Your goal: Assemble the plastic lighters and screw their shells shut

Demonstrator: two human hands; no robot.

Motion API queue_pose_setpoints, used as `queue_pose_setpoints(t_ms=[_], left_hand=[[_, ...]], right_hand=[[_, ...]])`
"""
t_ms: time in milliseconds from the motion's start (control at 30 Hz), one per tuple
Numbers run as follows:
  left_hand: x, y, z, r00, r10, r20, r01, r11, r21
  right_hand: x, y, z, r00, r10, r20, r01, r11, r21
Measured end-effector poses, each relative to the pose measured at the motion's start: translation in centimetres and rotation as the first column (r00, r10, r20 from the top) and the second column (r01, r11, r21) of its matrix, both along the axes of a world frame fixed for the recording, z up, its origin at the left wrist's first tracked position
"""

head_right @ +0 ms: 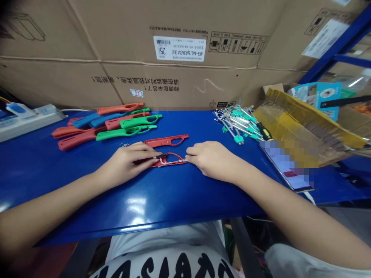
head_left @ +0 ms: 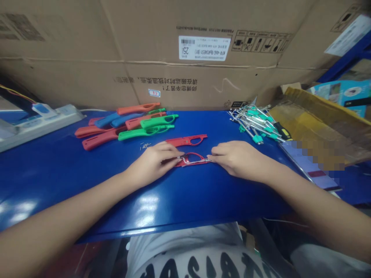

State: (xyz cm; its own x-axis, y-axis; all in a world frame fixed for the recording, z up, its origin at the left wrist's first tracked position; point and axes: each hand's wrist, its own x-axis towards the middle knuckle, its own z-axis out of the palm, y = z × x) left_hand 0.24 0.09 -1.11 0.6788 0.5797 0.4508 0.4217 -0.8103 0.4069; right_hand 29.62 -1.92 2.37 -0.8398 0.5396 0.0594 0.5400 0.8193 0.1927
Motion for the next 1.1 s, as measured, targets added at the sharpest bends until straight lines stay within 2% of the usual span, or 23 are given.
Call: queue_pose_setpoints(t_ms=[167, 267, 367, 467, 533, 633, 700, 833, 933, 1100], left_hand=[[0.1, -0.1, 0.1, 1.000, 0.001, -0.003, -0.001, 1.000, -0.012], [0.1, -0.1, 0.0, 1.000, -0.006, -0.007, 0.005, 1.000, -0.011], [0.1, -0.1, -0.1, 1.000, -0.013, -0.020, 0.012, 1.000, -0.009], [0.1, -0.1, -0.2, 1.000, -0.013, -0.027, 0.012, 1.000, -0.017], [0.1, -0.1, -0.2, 0.999, -0.019, -0.037, 0.018, 0.999, -0.026], [0.2, -0.3, -0.1, 0.998, -0.038, -0.058, 0.036, 0.998, -0.042], [0.3, -0.6, 0.1, 0.996, -0.050, -0.080, 0.046, 0.998, -0.048], [0.4, -0.9, 0.5, 0.988, -0.056, -0.142, 0.048, 0.997, -0.061], [0.4, -1.0, 0.5, 0.985, -0.058, -0.160, 0.048, 0.997, -0.067], [0.3, -0.9, 0.1, 0.993, -0.068, -0.099, 0.061, 0.996, -0.072]], right_hand=[[-2.8, -1.8, 0.5, 0.975, -0.055, 0.215, 0.046, 0.998, 0.045], [-4.3, -3.0, 0.6, 0.969, -0.056, 0.242, 0.035, 0.995, 0.090], [-4.8, -2.9, 1.5, 0.967, -0.103, 0.235, 0.100, 0.995, 0.027], [-4.3, -1.8, 2.5, 0.967, -0.223, 0.126, 0.230, 0.972, -0.050], [-4.0, -0.9, 2.4, 0.964, -0.264, -0.020, 0.260, 0.959, -0.113], [-4.0, 0.2, 1.0, 0.922, -0.255, -0.290, 0.194, 0.955, -0.225], [-4.0, 0.7, -0.3, 0.882, -0.242, -0.405, 0.140, 0.954, -0.266], [-3.9, 1.0, -1.9, 0.839, -0.238, -0.490, 0.079, 0.943, -0.322], [-3.9, 1.0, -2.2, 0.821, -0.234, -0.521, 0.043, 0.935, -0.352], [-4.3, 0.9, -2.5, 0.821, -0.214, -0.530, 0.029, 0.942, -0.336]])
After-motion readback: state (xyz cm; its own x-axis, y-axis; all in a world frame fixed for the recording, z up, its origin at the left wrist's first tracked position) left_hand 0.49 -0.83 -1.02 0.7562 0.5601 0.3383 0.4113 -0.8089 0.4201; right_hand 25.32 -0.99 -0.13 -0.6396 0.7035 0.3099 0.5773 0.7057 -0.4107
